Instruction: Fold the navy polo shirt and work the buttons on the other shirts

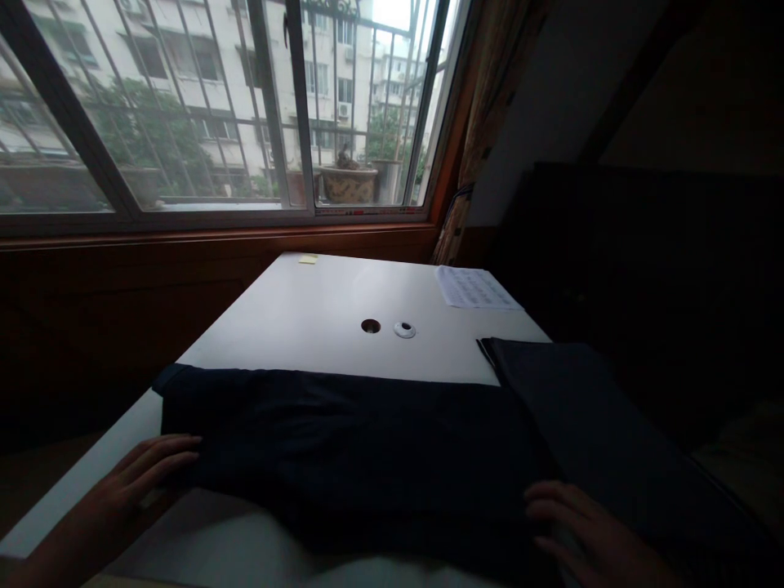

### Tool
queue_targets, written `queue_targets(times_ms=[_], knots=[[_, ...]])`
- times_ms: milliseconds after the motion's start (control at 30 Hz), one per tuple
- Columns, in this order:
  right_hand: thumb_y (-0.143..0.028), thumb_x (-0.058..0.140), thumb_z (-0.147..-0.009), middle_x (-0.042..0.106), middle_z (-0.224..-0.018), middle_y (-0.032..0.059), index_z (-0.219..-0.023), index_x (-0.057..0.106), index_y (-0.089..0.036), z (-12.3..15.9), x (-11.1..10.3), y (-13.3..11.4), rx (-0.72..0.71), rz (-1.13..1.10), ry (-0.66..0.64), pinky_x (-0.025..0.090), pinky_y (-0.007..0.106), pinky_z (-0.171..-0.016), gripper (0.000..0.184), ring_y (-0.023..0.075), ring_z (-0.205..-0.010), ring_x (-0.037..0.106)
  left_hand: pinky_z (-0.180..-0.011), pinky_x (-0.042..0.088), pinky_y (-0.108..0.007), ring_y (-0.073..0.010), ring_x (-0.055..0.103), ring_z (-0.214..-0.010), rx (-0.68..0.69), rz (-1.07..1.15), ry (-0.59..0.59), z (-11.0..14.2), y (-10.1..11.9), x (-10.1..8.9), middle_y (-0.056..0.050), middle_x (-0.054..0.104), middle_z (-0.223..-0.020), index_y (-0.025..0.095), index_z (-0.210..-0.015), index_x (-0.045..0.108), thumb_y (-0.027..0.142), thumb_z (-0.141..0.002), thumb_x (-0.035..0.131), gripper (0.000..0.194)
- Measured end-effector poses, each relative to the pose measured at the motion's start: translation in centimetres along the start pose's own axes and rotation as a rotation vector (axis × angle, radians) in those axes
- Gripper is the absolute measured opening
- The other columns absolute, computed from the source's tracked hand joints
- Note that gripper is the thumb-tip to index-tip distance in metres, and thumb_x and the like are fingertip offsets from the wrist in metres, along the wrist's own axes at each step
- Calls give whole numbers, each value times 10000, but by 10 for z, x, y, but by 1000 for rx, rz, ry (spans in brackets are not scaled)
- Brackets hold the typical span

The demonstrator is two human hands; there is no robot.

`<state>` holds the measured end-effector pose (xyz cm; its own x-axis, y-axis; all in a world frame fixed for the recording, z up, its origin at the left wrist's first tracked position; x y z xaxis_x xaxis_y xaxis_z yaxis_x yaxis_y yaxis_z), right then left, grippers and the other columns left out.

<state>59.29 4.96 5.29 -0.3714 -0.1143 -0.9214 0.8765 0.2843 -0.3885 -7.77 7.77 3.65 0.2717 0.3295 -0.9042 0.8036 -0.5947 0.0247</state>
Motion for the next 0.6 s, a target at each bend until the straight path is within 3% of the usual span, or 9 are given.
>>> queue_targets(times_ms=[100,200,400,600], knots=[[-323,740,-780,657,-1308,47,-1169,712,-349,1,15,-11,-22,35,-36,549,317,-997,391,250,-1173,658,-878,610,-363,-263,666,-1126,-22,-19,-92,-6,-1,3,-55,649,-1311,335,-1355,583,381,-885,641,476],[-301,704,-820,661,-1282,39,-1090,725,-338,-1,27,-11,-41,41,-43,547,326,-997,273,238,-1172,652,-886,601,-344,-253,665,-1129,-7,-16,-149,-7,-3,7,-51,650,-1312,343,-1343,601,349,-907,619,437],[-258,661,-860,711,-1130,41,-933,731,-289,-14,32,6,-104,66,55,581,302,-919,106,212,-1047,699,-884,596,-323,-238,664,-1115,25,-41,-108,-7,-4,9,-51,665,-1274,334,-1324,615,366,-926,601,400],[-360,561,-931,712,-1151,69,-1002,737,-273,-42,25,18,-47,70,209,593,345,-919,209,228,-1043,706,-893,594,-340,-253,662,-1113,-6,-51,-91,-28,-1,11,-70,673,-1253,297,-1287,643,394,-926,604,376]])
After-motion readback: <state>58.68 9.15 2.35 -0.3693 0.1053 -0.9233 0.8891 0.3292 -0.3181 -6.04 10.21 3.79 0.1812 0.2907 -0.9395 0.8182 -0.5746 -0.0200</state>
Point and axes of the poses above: each hand's wrist, its own z-axis away from the middle knuckle, its own x-axis out of the palm, y = z × x, the point moved 4 cm from there along -z, towards the middle knuckle
